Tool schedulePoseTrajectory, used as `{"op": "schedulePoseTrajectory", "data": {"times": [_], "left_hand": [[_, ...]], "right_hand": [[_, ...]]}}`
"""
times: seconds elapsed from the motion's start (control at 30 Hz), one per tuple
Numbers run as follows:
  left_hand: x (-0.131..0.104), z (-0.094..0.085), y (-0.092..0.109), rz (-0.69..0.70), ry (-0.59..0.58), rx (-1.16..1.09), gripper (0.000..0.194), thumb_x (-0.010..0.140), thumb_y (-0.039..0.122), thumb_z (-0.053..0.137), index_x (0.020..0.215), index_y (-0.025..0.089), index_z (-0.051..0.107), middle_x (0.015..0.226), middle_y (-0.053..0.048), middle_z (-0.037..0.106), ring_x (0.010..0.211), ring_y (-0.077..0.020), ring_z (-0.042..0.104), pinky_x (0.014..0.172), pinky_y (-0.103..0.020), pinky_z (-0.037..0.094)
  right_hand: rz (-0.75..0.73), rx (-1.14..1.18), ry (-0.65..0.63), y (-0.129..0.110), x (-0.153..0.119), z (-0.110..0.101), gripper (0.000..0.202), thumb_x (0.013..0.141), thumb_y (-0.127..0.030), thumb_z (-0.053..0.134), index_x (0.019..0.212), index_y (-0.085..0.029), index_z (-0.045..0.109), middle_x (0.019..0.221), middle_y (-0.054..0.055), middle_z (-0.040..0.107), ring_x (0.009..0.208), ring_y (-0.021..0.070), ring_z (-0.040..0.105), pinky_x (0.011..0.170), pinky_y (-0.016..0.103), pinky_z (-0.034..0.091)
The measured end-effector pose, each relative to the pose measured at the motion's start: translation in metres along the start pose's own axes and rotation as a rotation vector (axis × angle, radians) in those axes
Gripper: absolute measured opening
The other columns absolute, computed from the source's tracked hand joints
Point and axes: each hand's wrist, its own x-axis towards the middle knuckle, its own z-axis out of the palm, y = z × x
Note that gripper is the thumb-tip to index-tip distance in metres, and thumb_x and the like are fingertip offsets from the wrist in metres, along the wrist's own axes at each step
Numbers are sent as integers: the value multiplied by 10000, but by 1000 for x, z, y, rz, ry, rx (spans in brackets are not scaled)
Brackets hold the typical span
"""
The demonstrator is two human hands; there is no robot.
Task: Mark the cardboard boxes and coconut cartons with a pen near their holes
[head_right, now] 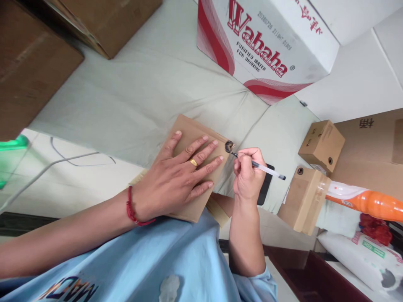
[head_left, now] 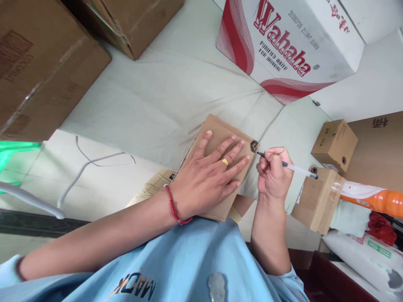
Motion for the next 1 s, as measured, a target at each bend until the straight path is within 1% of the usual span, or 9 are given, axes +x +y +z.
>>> {"op": "schedulePoseTrajectory", "data": {"times": [0.07,0.2,0.33,0.43,0.57,0.63,0.8,0.87,1.0], "left_hand": [[0,0,0,0,-1,-1,547,1125,459,566,1620,230,544,1777,-122,436,1659,-341,409,1358,-746,214],[0,-1,-1,0,-6,-8,550,1127,456,557,1629,231,538,1780,-124,428,1665,-340,399,1368,-744,196],[-1,-2,0,-2,-5,-21,551,1121,452,573,1624,228,541,1776,-131,433,1668,-343,395,1372,-744,187],[0,-2,0,-1,-4,-20,548,1119,447,585,1617,224,543,1772,-131,439,1663,-347,406,1361,-752,212],[0,-3,0,-5,-10,-25,543,1115,438,600,1609,218,549,1766,-135,448,1657,-351,416,1351,-759,236],[0,-3,0,-1,-4,-30,543,1114,440,602,1607,217,553,1764,-134,453,1659,-352,414,1358,-754,224],[0,-2,0,-5,-4,-20,543,1116,439,593,1613,223,551,1768,-132,445,1656,-352,417,1360,-748,215],[0,-1,0,-2,-1,-15,545,1117,445,585,1615,226,550,1771,-130,441,1659,-348,411,1363,-744,207],[0,0,0,4,9,-1,545,1120,455,573,1615,228,549,1771,-124,445,1657,-341,414,1364,-736,200]], "right_hand": [[13,5,-5,0,1,1,115,682,-281,696,718,-223,604,545,-96,485,443,51,392,401,161,199],[-12,-17,18,0,2,2,108,676,-279,681,717,-223,598,584,-86,515,459,49,411,405,159,207],[-3,-14,29,-1,2,1,118,677,-289,692,718,-226,600,550,-98,478,443,51,393,397,159,195],[18,-1,19,-1,2,0,128,668,-287,703,712,-224,601,546,-100,479,437,47,382,393,160,195],[4,-12,65,-1,3,-2,126,652,-283,696,713,-221,605,572,-93,505,455,47,412,398,157,205],[7,-10,55,-1,3,-2,133,657,-291,694,719,-225,596,563,-99,483,451,49,407,397,157,192],[41,19,-24,-2,3,-1,152,667,-295,702,730,-230,580,559,-106,456,434,42,372,394,156,170],[48,13,-24,-1,4,-1,151,664,-296,701,727,-230,580,553,-108,445,433,42,369,393,155,167],[46,5,11,1,6,-2,151,642,-289,695,720,-225,583,596,-94,487,444,39,387,390,154,177]]}}
